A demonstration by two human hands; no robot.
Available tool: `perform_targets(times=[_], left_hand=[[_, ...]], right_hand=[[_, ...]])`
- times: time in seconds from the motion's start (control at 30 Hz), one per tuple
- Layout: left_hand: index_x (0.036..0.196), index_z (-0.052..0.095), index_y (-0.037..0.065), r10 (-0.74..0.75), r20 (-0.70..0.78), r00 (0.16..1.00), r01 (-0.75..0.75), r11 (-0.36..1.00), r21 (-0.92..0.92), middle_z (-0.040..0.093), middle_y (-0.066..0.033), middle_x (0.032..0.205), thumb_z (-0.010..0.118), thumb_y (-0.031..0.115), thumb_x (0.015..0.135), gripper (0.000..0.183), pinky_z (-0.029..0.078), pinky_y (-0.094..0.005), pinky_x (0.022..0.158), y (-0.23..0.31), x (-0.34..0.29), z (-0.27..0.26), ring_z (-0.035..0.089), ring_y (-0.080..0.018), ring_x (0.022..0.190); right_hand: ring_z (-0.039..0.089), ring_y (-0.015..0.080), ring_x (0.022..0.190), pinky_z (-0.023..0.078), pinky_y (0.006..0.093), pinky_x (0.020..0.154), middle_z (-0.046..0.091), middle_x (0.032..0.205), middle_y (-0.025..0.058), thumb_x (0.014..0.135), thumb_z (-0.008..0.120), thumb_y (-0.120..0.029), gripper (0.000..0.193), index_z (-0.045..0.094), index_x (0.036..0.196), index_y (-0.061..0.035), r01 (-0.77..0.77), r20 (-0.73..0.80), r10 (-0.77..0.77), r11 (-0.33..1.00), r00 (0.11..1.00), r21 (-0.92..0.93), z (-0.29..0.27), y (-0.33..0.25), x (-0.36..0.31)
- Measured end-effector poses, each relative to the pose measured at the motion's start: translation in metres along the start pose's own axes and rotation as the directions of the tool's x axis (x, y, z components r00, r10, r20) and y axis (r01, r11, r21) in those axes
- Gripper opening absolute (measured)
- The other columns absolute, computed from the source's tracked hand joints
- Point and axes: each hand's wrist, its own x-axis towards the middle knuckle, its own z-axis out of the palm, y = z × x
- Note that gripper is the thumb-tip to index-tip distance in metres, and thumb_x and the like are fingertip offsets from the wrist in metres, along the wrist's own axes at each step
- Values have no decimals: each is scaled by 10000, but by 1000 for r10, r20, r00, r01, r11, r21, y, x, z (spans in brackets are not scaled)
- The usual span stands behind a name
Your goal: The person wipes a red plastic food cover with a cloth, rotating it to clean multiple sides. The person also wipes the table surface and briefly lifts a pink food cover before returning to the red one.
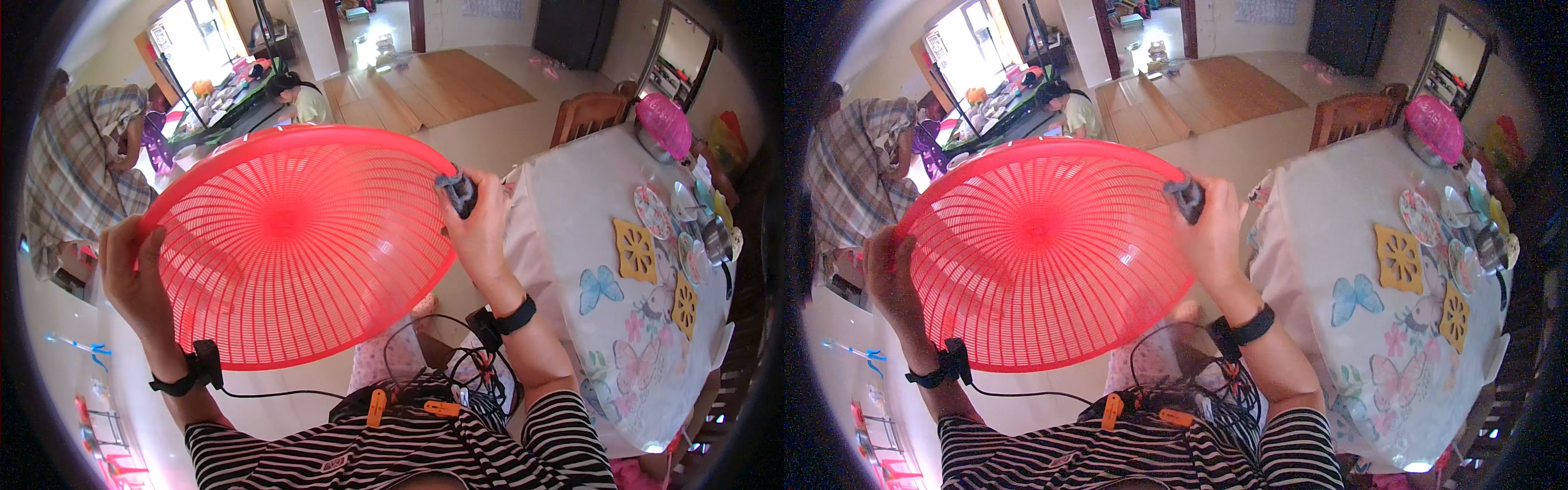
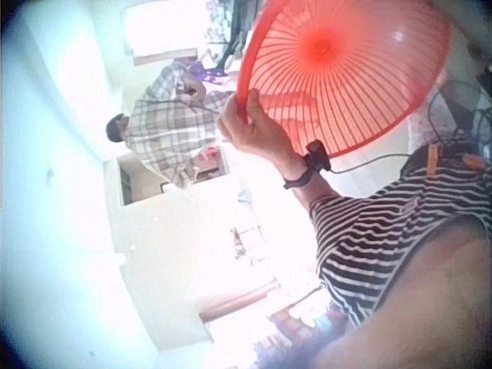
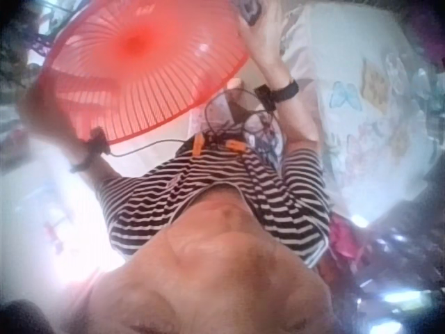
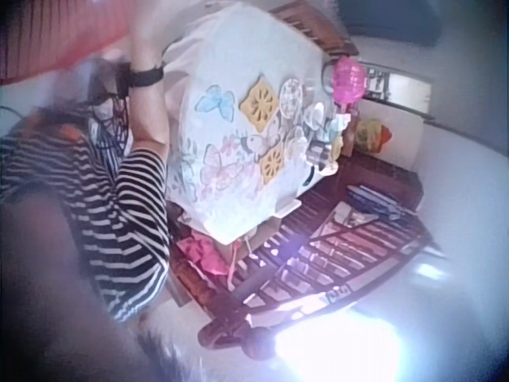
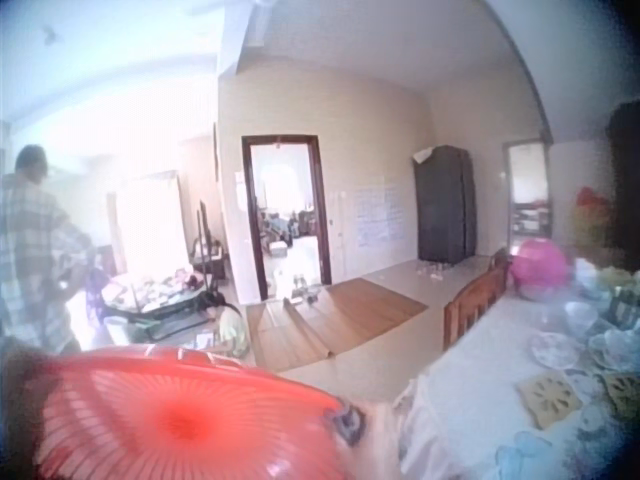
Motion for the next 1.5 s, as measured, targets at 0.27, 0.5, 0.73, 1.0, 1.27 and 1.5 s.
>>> perform_targets(times=[0.27,0.5,0.73,1.0,1.27,1.5], left_hand=[[1080,645,-14,22,-83,996,-19,999,41,638,-78,994,663,35,942,148,481,-283,841,-40,-11,-21,596,-169,898],[1120,631,-8,-397,-196,897,344,904,-254,592,-22,976,653,143,992,199,455,-237,804,-53,-26,-27,544,-109,876],[1223,586,4,-320,129,939,326,945,-25,612,-109,1109,683,199,955,345,455,-316,925,-62,-42,2,574,-189,1040],[1446,484,76,219,76,973,-228,961,155,528,-131,1412,790,238,856,684,404,-489,1099,26,7,23,496,-334,1322],[1210,641,97,489,127,863,-502,859,103,652,-88,1122,802,202,778,473,396,-494,1102,104,31,40,607,-276,1129],[1013,661,70,344,103,933,-353,932,82,655,-86,925,770,134,801,247,401,-488,1101,72,25,38,632,-290,936]], right_hand=[[520,83,535,455,259,446,596,875,33,896,768,-130,359,527,1153,-60,-399,211,342,835,916,379,13,36,-34],[560,50,642,485,212,547,579,884,8,901,743,-72,335,536,1164,-45,-27,-21,34,958,999,287,-47,-14,38],[603,369,930,515,408,797,602,1008,173,708,779,34,431,620,1105,-22,328,-14,-327,944,945,45,-79,-66,55],[608,355,921,522,401,778,603,1018,170,673,794,25,490,625,1132,-13,428,-14,-428,904,904,15,-78,-98,44],[600,335,898,491,420,765,603,1010,168,674,782,-39,479,640,1130,-10,515,-7,-517,852,856,92,-62,-123,41],[593,401,978,477,490,849,611,1074,196,695,785,-82,576,576,1229,-26,375,47,-385,916,922,141,-57,-86,12]])
